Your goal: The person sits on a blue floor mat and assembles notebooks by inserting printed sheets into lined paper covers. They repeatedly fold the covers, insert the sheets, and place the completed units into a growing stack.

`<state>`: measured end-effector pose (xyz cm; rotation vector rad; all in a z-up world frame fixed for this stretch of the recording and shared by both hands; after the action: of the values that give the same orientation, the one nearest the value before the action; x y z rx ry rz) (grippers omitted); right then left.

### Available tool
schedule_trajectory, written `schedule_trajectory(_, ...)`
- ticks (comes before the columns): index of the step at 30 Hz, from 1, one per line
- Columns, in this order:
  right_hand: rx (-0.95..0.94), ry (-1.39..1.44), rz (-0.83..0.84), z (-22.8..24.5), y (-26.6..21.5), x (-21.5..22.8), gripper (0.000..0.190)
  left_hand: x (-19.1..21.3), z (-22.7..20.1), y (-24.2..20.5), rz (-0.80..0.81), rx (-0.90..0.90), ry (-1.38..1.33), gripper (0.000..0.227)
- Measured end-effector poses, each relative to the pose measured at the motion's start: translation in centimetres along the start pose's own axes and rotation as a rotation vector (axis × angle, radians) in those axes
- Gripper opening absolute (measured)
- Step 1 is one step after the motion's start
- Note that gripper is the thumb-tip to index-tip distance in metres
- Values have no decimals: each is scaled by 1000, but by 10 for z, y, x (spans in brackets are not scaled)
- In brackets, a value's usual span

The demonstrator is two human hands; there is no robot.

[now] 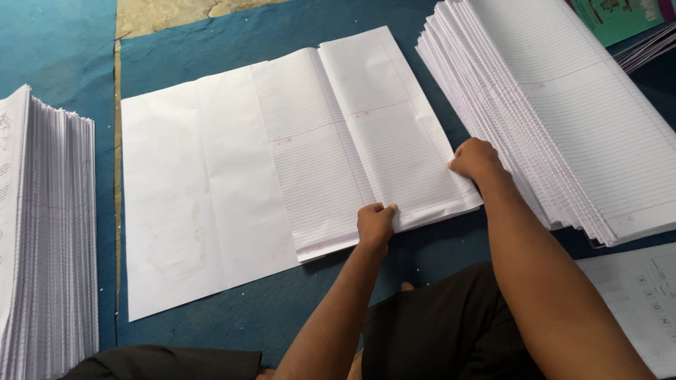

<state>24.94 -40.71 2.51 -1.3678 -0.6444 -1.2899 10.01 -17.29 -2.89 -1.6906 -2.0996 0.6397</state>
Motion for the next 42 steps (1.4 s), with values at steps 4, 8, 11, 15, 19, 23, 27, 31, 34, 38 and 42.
schedule_trajectory(4, -57, 48, 16, 1, -7, 0, 27, -11, 12, 9, 112, 24, -228, 36)
schedule_trajectory(8, -40, -32, -5, 7, -13, 6, 31, -21, 13, 8, 189, 30, -284, 38)
schedule_trajectory(11, -95, -38, -15, 6, -13, 3, 38, -21, 11, 5, 165, 59, -190, 38)
schedule_trajectory(15, 51, -30, -150, 12, -11, 3, 73, -16, 5, 6, 153, 61, -205, 39)
schedule_trajectory(19, 49, 156, -29, 21, -15, -1, 74, 2, -1, 6, 218, 74, -326, 42)
schedule_trajectory(23, 5, 407, 131, 34, -38, -5, 76, 31, -10, -1, 281, 110, -356, 44)
schedule_trajectory(27, -89, 748, 295, 50, -54, -10, 82, 57, -20, -12, 272, 140, -316, 46)
schedule_trajectory(31, -147, 1060, 457, 70, -59, -33, 74, 81, -26, -14, 242, 113, -188, 44)
schedule_trajectory(34, -147, 1060, 490, 75, -60, -51, 68, 95, -28, -8, 205, 59, -41, 42)
schedule_trajectory(38, -41, 1021, 485, 86, -65, -57, 61, 105, -24, -1, 170, 38, 46, 43)
schedule_trajectory(42, 28, 986, 402, 96, -74, -45, 56, 110, -16, 1, 184, -1, 39, 44)
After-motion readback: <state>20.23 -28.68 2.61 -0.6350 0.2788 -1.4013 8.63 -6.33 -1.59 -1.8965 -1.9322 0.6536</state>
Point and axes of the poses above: each hand's wrist, its own y-axis towards the middle knuckle, its own x-axis out of the back of the hand, z = x × y, the point moved 6 cm from there along y, towards the middle knuckle, and after that the axes turned 2 degrees about -x, right-handed, at the moved point
